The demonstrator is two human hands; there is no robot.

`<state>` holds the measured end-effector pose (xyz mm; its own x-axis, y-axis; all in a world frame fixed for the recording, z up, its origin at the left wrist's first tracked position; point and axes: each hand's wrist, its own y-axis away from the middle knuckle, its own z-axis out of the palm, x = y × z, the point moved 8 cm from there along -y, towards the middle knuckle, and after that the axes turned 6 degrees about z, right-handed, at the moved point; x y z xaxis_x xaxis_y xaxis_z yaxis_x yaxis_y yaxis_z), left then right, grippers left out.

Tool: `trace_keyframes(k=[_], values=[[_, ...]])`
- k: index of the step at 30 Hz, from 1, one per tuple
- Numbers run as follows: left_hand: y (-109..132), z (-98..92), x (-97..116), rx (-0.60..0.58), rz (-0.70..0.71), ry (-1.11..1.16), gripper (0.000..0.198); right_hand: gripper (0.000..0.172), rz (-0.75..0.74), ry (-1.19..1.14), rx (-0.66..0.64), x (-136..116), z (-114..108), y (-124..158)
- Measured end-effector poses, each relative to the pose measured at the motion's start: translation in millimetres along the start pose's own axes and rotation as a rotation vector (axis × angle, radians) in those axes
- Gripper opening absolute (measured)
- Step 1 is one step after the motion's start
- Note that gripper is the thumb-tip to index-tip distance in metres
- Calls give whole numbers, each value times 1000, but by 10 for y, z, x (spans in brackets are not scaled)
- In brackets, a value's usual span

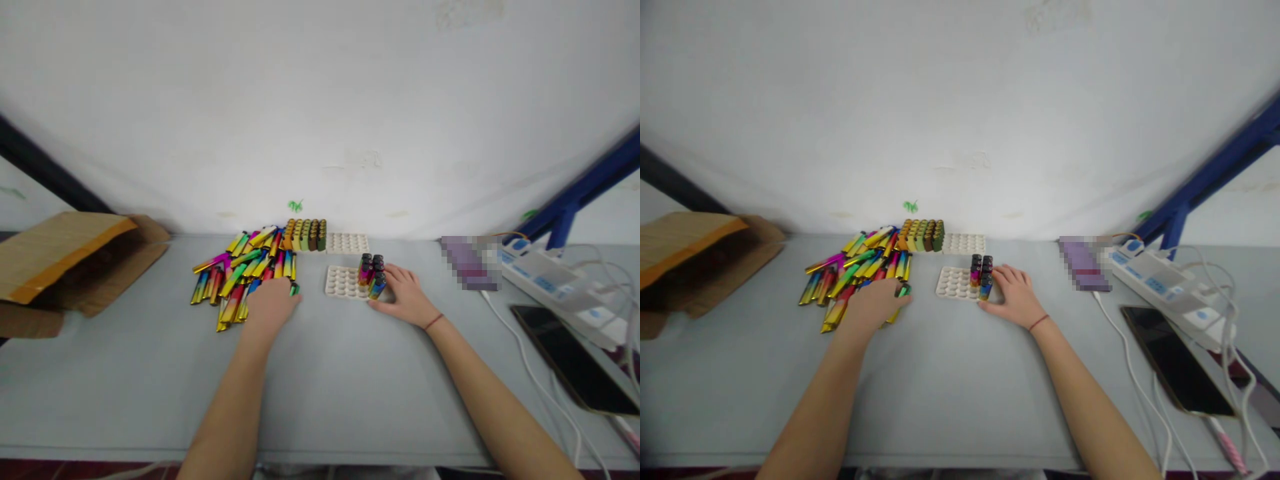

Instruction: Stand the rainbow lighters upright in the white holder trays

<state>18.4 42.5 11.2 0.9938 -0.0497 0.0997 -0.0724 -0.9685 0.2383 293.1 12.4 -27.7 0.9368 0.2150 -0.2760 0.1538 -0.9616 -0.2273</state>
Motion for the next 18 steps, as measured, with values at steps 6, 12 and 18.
trace_keyframes(k=[6, 12, 18], values=[[-99, -55, 111, 151, 182, 416, 26, 69, 12, -3, -20, 0, 3, -7], [-153, 58, 254, 113, 141, 1401, 31, 70, 0, 6, 1, 6, 12, -2], [-124, 228, 537, -17, 119, 1755, 40, 71, -9, 4, 9, 10, 10, 2]])
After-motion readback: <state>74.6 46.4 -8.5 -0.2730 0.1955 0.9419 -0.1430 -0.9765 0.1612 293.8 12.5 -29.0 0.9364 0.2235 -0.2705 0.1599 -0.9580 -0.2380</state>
